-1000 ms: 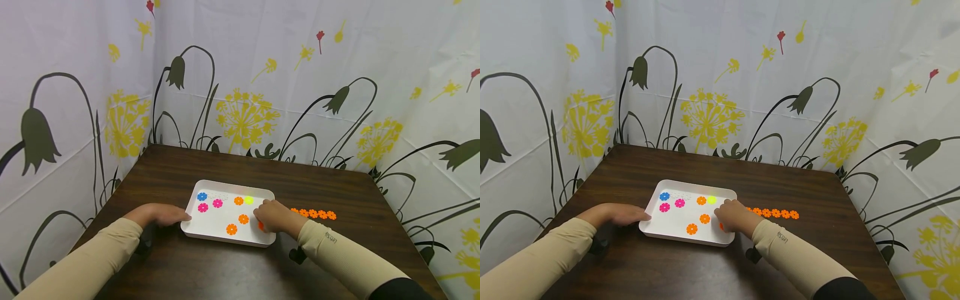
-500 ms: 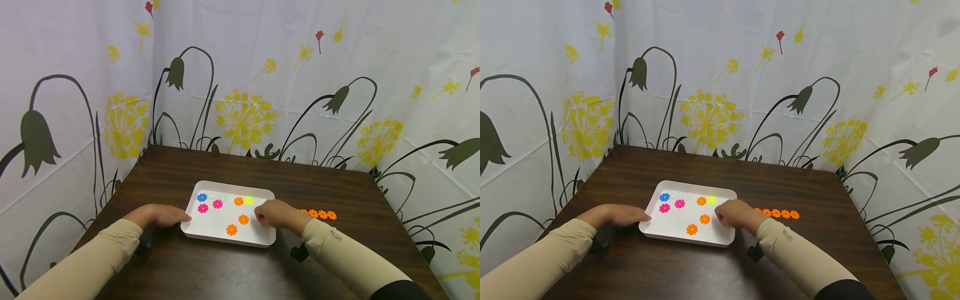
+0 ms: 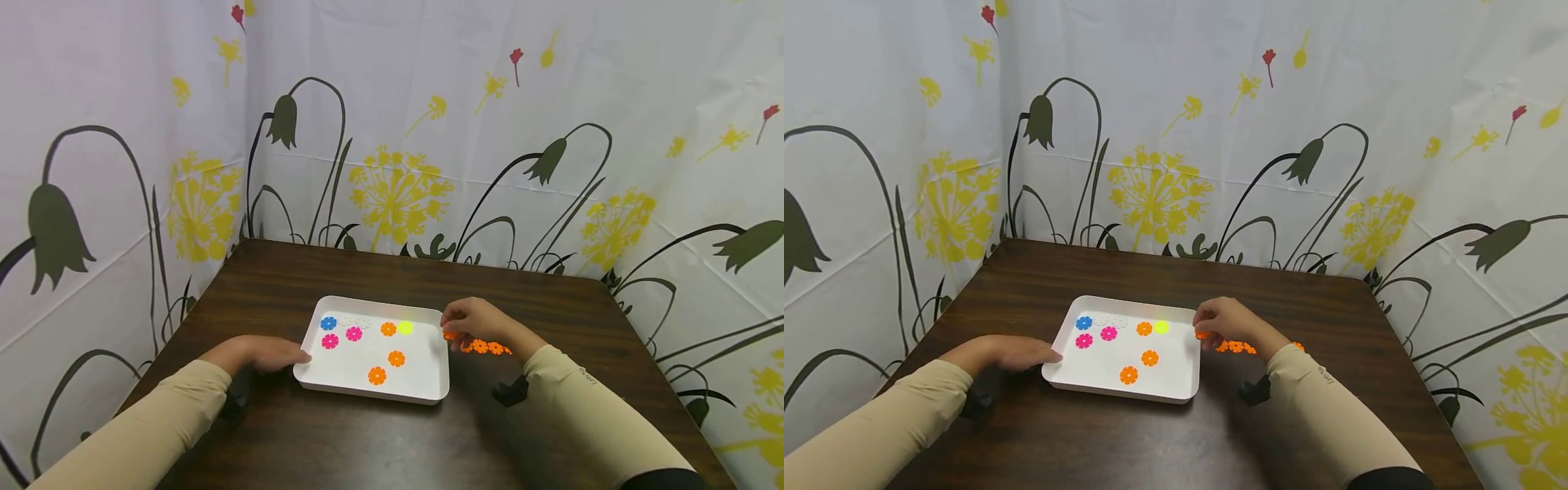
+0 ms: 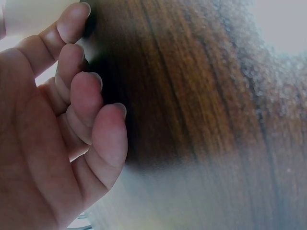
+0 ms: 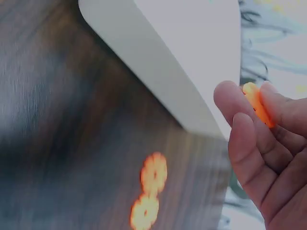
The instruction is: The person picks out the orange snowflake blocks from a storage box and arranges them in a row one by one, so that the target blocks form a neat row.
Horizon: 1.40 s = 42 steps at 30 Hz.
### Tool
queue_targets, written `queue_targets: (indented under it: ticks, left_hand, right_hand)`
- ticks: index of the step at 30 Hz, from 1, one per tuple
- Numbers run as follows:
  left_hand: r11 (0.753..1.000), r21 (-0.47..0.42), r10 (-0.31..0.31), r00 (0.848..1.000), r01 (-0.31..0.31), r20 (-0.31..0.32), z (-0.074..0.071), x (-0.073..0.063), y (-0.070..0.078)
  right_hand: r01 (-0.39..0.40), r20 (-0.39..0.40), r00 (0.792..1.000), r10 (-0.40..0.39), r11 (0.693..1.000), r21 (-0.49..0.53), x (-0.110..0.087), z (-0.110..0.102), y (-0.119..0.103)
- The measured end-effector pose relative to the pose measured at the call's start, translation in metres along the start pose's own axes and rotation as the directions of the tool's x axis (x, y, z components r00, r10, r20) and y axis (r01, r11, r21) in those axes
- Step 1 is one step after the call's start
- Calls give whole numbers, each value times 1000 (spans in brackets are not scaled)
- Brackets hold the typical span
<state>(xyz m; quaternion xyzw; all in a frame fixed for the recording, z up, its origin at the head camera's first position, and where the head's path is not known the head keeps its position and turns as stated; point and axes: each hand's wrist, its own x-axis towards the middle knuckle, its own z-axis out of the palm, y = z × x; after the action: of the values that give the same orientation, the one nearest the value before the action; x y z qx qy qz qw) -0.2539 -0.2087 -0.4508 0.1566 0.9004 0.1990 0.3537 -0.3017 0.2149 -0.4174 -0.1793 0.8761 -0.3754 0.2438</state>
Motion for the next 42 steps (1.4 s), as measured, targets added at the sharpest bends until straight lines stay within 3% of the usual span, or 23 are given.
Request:
queue_targets:
  ticks: [4,7,15,22,29,36,42]
  left_hand:
    - [1000,6,-2,1000,2,-5,0,0,0]
    - [1000,6,-8,1000,8,-9,0,0,0]
    - [1000,5,-13,1000,13,-8,0,1,1]
    - [1000,-8,-24,1000,24,-11,-2,1,4]
    - [1000,6,-16,1000,16,-17,0,1,4]
    - [999,28,29,1000,-29,-5,2,3,2]
    - [1000,23,16,1000,-16,-3,1,1,3]
  right_hand:
    - [-48,-22,998,51,994,98,-15,-22,21]
    - [-89,-44,995,94,990,113,-29,-39,42]
    - [-180,-164,970,180,984,10,-63,-78,107]
    - [-269,-211,942,259,963,-19,-85,-91,144]
    - [-338,-221,917,331,941,8,-89,-91,161]
    - [-388,-220,905,363,918,-84,-86,-86,164]
    - [-417,-234,895,379,898,-141,-80,-82,163]
